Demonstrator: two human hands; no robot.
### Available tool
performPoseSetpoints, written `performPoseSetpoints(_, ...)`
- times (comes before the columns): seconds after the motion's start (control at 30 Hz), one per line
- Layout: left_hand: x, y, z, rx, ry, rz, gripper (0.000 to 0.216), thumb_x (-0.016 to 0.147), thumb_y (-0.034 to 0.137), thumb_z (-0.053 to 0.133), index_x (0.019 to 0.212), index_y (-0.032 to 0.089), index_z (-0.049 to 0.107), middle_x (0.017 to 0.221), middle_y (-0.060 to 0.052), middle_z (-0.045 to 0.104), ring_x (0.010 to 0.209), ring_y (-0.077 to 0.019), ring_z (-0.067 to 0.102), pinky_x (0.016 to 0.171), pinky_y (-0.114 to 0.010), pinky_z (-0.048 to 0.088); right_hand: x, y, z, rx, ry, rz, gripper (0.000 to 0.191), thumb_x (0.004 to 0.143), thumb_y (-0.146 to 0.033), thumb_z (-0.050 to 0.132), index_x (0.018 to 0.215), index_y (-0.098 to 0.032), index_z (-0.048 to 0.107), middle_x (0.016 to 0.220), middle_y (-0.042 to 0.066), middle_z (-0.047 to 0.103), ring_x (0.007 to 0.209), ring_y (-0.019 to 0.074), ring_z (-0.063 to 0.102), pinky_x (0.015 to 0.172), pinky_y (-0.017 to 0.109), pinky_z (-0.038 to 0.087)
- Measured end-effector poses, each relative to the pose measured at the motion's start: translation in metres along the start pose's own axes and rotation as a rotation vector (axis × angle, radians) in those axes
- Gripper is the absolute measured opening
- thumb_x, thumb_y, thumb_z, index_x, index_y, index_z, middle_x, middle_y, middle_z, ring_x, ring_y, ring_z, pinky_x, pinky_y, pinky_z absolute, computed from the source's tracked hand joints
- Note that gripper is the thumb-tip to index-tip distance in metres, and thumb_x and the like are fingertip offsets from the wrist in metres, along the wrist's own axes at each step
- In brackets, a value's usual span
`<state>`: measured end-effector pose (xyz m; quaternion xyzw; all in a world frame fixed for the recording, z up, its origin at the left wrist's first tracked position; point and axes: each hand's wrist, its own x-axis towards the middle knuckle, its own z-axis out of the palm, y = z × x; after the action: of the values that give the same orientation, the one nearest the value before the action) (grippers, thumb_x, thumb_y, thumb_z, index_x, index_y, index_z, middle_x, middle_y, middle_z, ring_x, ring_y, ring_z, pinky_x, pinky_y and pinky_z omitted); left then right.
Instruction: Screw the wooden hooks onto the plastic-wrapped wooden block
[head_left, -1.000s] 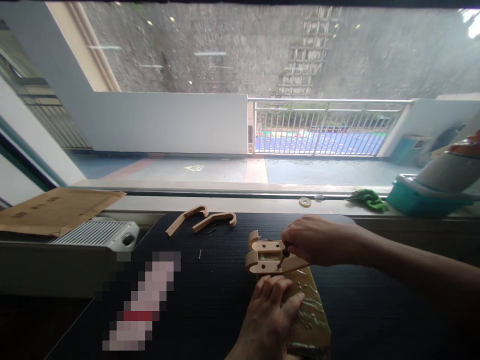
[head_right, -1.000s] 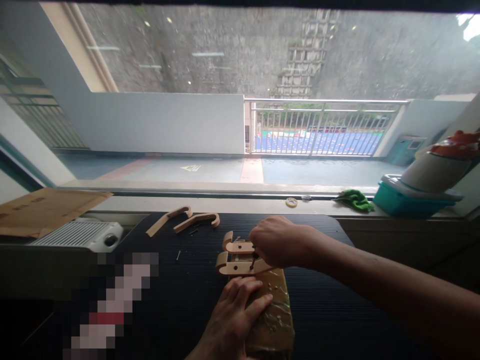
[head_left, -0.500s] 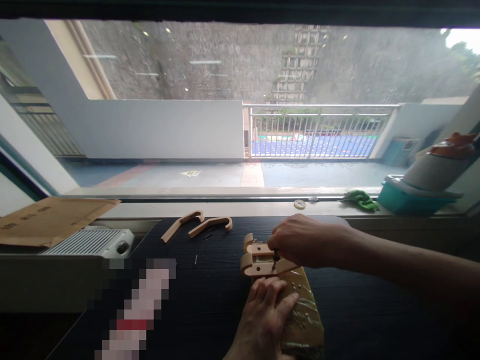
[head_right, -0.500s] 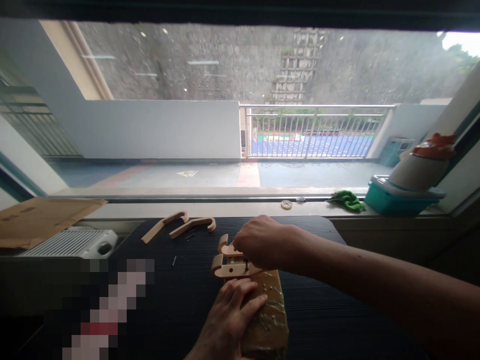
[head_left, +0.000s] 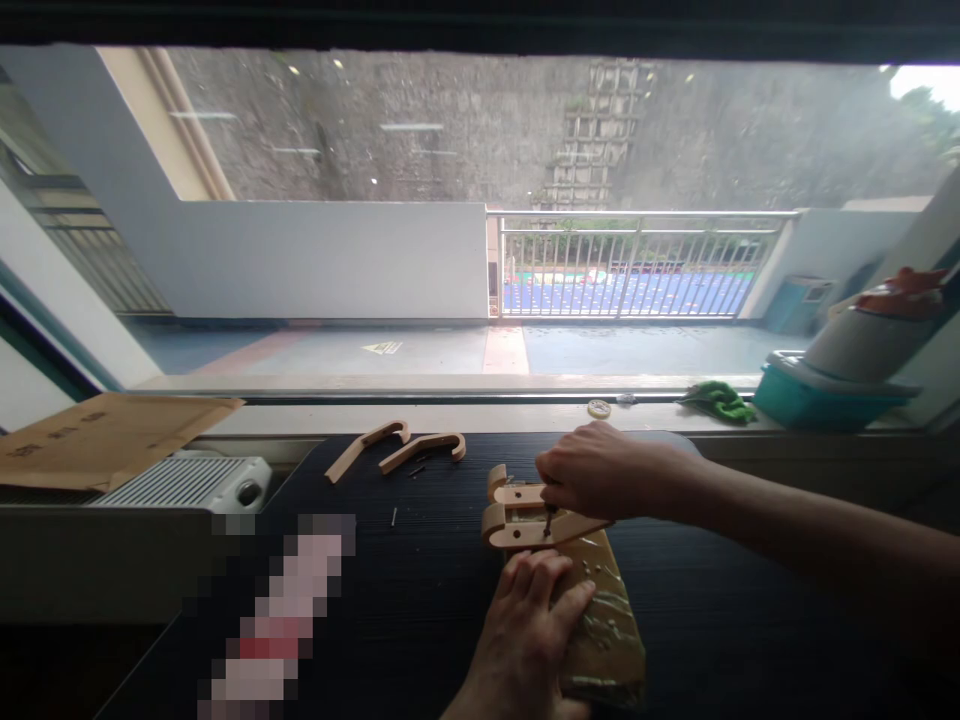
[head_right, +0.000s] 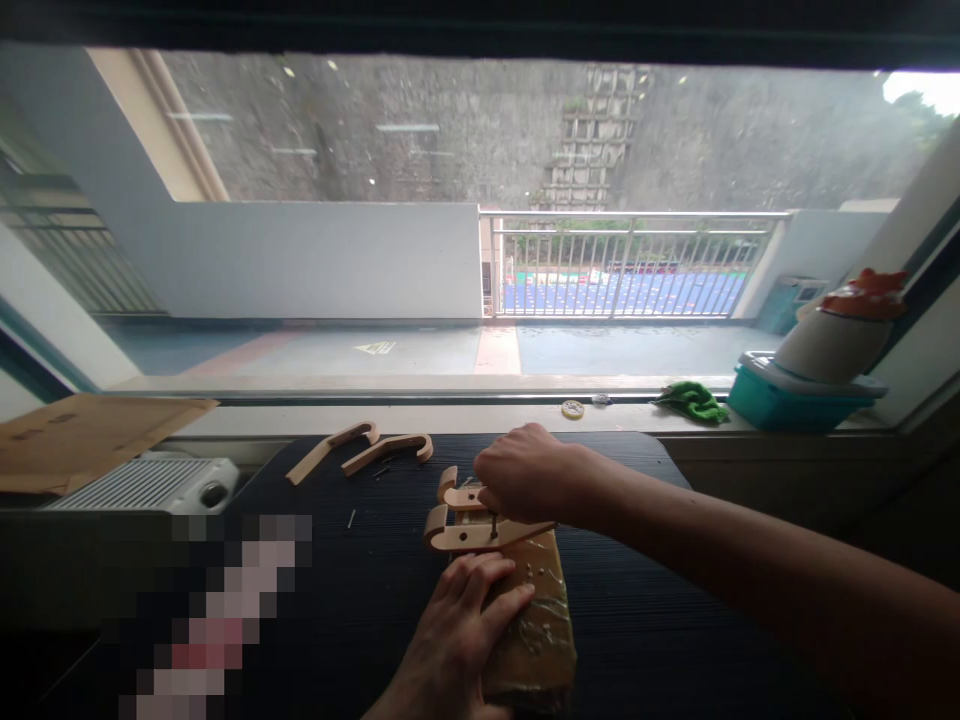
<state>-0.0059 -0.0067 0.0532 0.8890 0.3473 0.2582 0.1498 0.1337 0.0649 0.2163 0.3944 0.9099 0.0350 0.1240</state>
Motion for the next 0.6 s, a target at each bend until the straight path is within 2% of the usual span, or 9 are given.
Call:
performPoseSetpoints(0.1, 0.000, -0.002, 0.002, 0.003, 0.004, 0.009, 0.067, 0.055, 0.037, 0.068, 0.119, 0.026, 0.050, 0.120, -0.007, 0.046, 0.114, -0.0296, 0.040, 0.101, -0.045, 0.030, -0.005, 0.000, -0.006, 0.002, -0.001, -0.064, 0.014, 0.078, -0.015, 0.050, 0.079, -0.017, 0.064, 0.070, 0.005, 0.066, 0.059, 0.0160, 0.058, 0.050, 0.026, 0.029)
performPoseSetpoints(0.27, 0.000, -0.008, 0.005, 0.007, -0.033, 0.008, 0.080, 0.046, 0.032, 0.073, 0.122, 0.026, 0.048, 0.122, -0.007, 0.045, 0.116, -0.0303, 0.038, 0.103, -0.046, 0.027, -0.006, 0.004, 0.000, 0.034, -0.023, -0.095, 0.017, 0.077, -0.009, 0.049, 0.075, -0.015, 0.065, 0.071, 0.006, 0.065, 0.061, 0.0142, 0.056, 0.050, 0.025, 0.030)
performPoseSetpoints(0.43, 0.000, -0.009, 0.006, 0.001, -0.034, 0.007, 0.083, 0.044, 0.028, 0.074, 0.122, 0.027, 0.047, 0.124, -0.007, 0.045, 0.116, -0.0298, 0.037, 0.103, -0.045, 0.026, -0.009, 0.012, 0.016, 0.086, -0.002, -0.054, 0.022, 0.084, -0.015, 0.044, 0.076, -0.014, 0.065, 0.071, 0.007, 0.066, 0.065, 0.0149, 0.058, 0.055, 0.025, 0.032)
performPoseSetpoints(0.6, 0.000, -0.007, 0.005, -0.014, -0.041, -0.021, 0.074, 0.050, 0.036, 0.072, 0.120, 0.028, 0.050, 0.122, -0.006, 0.047, 0.116, -0.0290, 0.039, 0.103, -0.044, 0.026, -0.014, 0.011, 0.020, 0.084, 0.003, 0.006, 0.032, 0.088, -0.024, 0.038, 0.073, -0.014, 0.063, 0.066, 0.007, 0.065, 0.060, 0.0151, 0.059, 0.051, 0.026, 0.028)
